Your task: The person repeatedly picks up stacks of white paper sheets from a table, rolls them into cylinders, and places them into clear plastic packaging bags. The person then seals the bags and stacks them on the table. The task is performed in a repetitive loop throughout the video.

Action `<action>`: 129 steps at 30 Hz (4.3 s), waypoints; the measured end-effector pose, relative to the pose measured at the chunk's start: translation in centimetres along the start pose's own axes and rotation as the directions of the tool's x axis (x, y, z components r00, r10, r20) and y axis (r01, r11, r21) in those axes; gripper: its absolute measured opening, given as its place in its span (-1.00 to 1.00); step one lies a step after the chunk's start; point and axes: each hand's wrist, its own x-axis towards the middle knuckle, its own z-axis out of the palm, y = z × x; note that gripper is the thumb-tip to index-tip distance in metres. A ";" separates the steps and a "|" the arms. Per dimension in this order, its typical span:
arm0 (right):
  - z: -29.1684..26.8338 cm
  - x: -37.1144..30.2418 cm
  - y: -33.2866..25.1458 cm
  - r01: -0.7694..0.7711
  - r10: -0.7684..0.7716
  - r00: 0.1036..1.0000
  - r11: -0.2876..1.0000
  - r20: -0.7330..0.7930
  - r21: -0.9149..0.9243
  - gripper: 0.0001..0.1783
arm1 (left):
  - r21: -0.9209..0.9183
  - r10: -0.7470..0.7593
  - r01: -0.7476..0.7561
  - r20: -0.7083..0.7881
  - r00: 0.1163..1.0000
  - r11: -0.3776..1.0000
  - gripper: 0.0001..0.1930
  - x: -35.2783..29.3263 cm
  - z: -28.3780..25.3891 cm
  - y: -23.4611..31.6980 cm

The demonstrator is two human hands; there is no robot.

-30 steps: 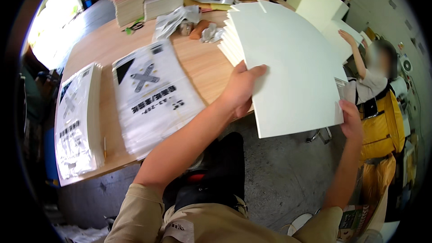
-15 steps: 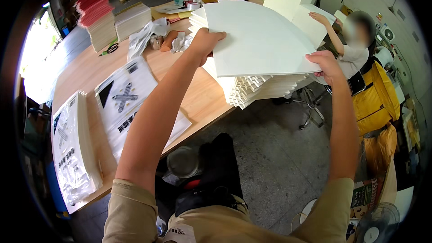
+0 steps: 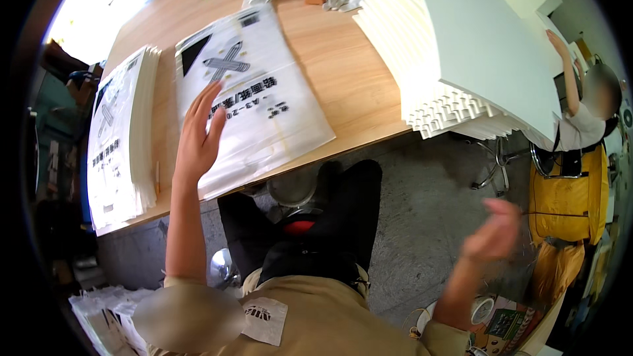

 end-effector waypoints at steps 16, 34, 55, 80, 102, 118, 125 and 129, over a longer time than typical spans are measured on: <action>26.6 -6.4 -12.6 0.220 -0.411 0.600 0.910 0.686 0.353 -0.40 | 0.207 0.137 -0.173 0.180 0.974 0.963 -0.79 -13.2 1.8 -3.3; 28.2 -6.3 -13.2 0.190 -0.393 0.722 0.904 0.570 0.384 -0.63 | 0.207 0.218 -0.251 0.172 0.961 0.945 -0.86 -11.1 2.1 -2.8; 29.8 -7.6 -18.6 0.480 -0.637 0.710 0.749 0.298 0.458 -0.73 | -0.064 -0.430 0.488 0.383 0.818 0.871 -0.83 -7.4 0.7 -3.0; 28.3 -5.1 -22.4 0.391 -0.742 0.584 0.613 0.330 0.687 -0.90 | -0.159 -0.432 0.488 0.289 0.854 0.858 -0.81 -7.0 1.8 -5.2; 29.7 2.7 -20.6 -0.966 -0.103 0.115 -0.245 0.988 0.087 -0.40 | 0.274 0.039 0.028 -0.235 0.971 0.961 -0.98 -4.5 -1.6 1.8; 27.7 -1.1 -20.1 0.097 -0.416 0.652 0.875 0.635 0.474 -0.62 | 0.185 -0.055 0.071 -0.092 0.994 0.980 -0.92 -4.3 0.0 2.6; 34.4 0.1 -18.6 -0.187 -0.246 0.392 0.922 0.886 0.338 -0.12 | 0.243 0.122 -0.106 -0.053 0.991 0.964 -0.89 -4.7 0.0 3.9; 40.6 0.5 -16.9 -0.193 -0.300 0.508 0.874 0.807 0.447 -0.54 | 0.094 0.201 -0.196 -0.045 0.979 0.976 -0.87 -4.5 -0.4 7.1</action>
